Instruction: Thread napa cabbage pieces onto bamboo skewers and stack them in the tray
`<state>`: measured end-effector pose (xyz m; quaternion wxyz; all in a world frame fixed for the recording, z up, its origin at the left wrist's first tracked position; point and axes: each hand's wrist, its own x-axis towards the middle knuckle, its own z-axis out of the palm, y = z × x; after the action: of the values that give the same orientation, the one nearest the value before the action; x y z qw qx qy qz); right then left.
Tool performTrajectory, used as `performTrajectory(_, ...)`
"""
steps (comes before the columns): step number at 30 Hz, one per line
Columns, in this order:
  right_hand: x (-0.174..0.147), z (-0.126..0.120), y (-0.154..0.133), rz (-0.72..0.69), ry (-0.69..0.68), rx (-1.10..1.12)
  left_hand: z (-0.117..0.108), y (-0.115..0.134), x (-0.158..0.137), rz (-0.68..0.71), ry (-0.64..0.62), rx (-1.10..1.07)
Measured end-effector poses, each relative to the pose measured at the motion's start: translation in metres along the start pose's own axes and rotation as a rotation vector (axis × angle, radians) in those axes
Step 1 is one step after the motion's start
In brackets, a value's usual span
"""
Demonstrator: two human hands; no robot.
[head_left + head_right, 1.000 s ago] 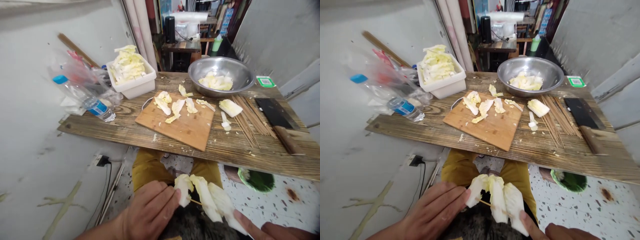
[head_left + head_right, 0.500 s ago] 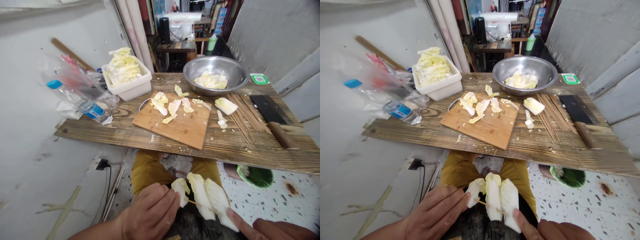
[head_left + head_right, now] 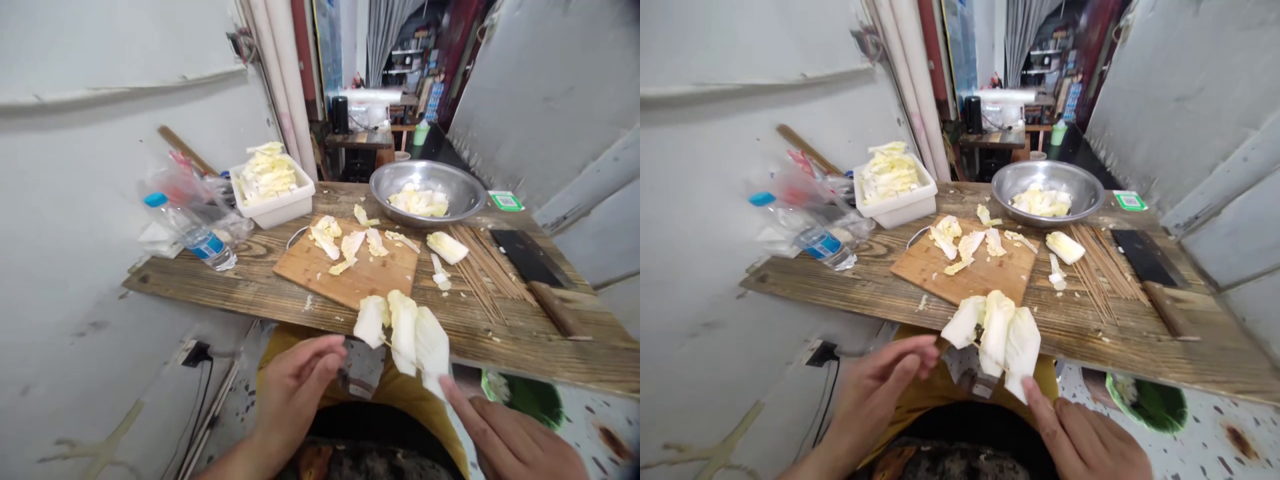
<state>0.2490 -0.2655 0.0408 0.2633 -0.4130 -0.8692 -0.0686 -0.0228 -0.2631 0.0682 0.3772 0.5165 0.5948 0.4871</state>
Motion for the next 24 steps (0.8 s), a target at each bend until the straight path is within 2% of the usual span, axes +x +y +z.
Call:
performTrajectory(2,0.009,0.018,0.004,-0.061,-0.004,-0.047,0.022,-0.002,0.017,-0.255,-0.010,-0.414)
performTrajectory(4,0.015,0.038,0.008,-0.095,0.015,-0.068,0.040,-0.007,0.036,-0.361,-0.019,-0.725)
performTrajectory(6,0.017,0.056,0.009,-0.086,0.003,-0.080,0.052,-0.014,0.052,-0.434,0.000,-0.893)
performTrajectory(10,0.013,0.083,0.008,-0.049,0.026,-0.144,0.062,-0.031,0.073,-0.622,0.031,-0.930)
performTrajectory(17,0.007,0.102,0.002,0.040,-0.023,-0.132,0.071,-0.054,0.088,-0.750,0.104,-0.917)
performTrajectory(24,0.007,0.105,-0.001,0.092,-0.083,-0.121,0.072,-0.062,0.089,-0.756,0.109,-0.911)
